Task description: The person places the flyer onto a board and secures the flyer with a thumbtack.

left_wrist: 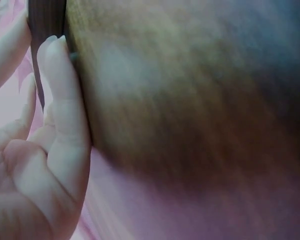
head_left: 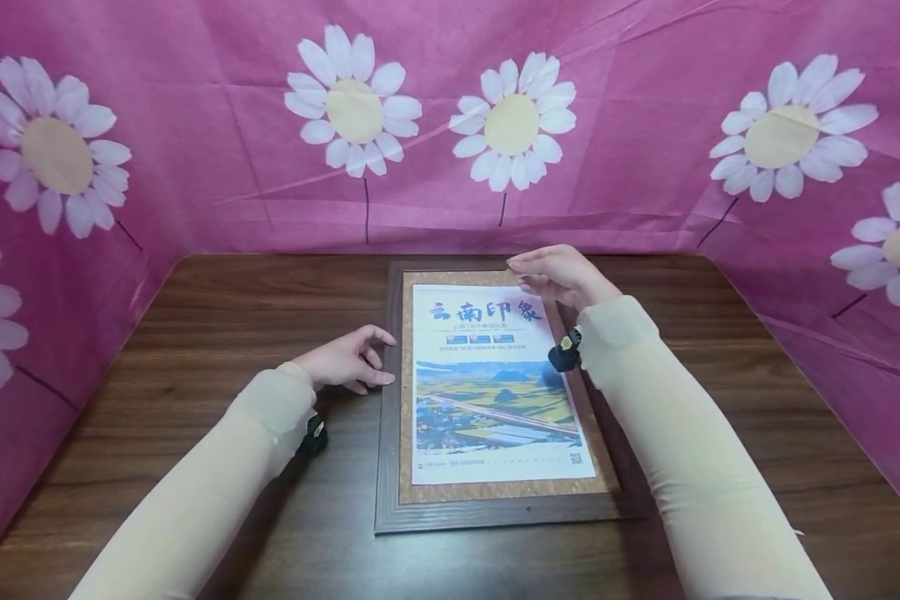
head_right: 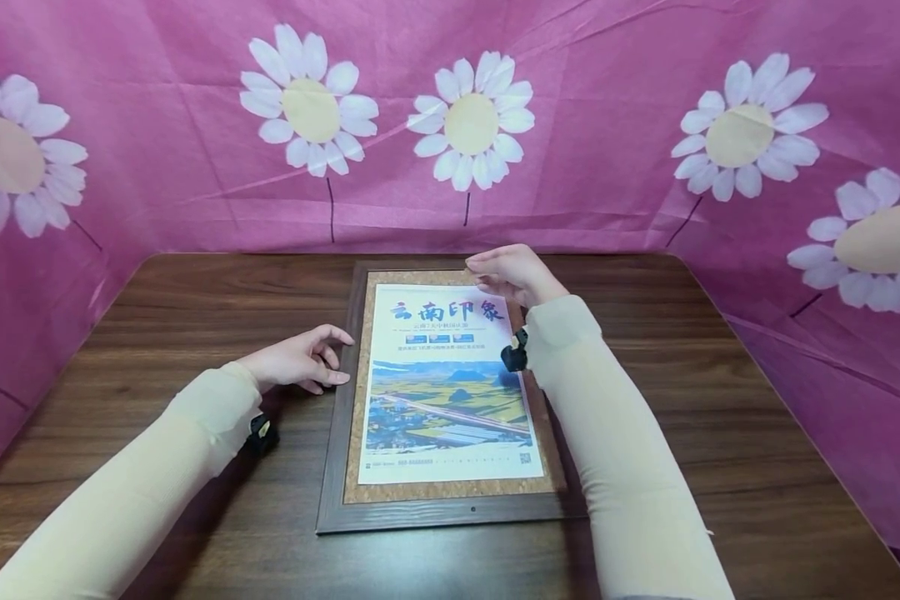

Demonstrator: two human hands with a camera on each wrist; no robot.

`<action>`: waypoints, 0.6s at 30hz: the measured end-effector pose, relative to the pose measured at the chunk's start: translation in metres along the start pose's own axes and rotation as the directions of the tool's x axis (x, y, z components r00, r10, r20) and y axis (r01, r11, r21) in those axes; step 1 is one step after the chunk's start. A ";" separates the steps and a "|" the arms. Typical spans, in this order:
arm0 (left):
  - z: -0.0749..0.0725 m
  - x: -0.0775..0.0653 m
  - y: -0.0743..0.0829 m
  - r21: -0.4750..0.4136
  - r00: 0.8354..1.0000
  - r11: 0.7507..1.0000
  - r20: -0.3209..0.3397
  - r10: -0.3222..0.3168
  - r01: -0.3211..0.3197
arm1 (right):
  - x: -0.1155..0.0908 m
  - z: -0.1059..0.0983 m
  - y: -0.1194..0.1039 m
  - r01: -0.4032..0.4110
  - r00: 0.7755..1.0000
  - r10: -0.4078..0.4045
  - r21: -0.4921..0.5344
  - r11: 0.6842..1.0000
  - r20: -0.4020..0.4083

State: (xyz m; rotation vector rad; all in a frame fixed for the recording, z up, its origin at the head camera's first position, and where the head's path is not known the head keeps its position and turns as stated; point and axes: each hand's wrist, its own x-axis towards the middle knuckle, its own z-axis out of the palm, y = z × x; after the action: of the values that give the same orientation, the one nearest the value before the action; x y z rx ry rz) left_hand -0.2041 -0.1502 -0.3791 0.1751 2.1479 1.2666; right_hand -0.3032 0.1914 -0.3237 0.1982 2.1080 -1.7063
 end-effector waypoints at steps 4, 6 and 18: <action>0.000 0.000 -0.002 0.000 1.000 1.000 0.001 0.003 -0.003 | 0.011 0.019 -0.001 -0.016 1.000 0.016 0.029 0.999 0.008; 0.000 0.001 -0.003 -0.002 1.000 1.000 0.000 0.003 -0.003 | 0.016 0.028 0.001 -0.023 1.000 0.023 0.012 1.000 0.005; 0.000 0.001 -0.001 -0.003 1.000 1.000 -0.009 0.005 -0.005 | 0.036 0.059 0.017 -0.175 0.985 0.175 0.104 0.979 0.002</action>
State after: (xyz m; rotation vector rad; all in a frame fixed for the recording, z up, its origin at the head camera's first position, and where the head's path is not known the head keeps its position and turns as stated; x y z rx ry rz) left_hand -0.2044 -0.1500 -0.3805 0.1734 2.1543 1.2757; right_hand -0.3162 0.1336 -0.3633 0.4086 1.9450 -1.7126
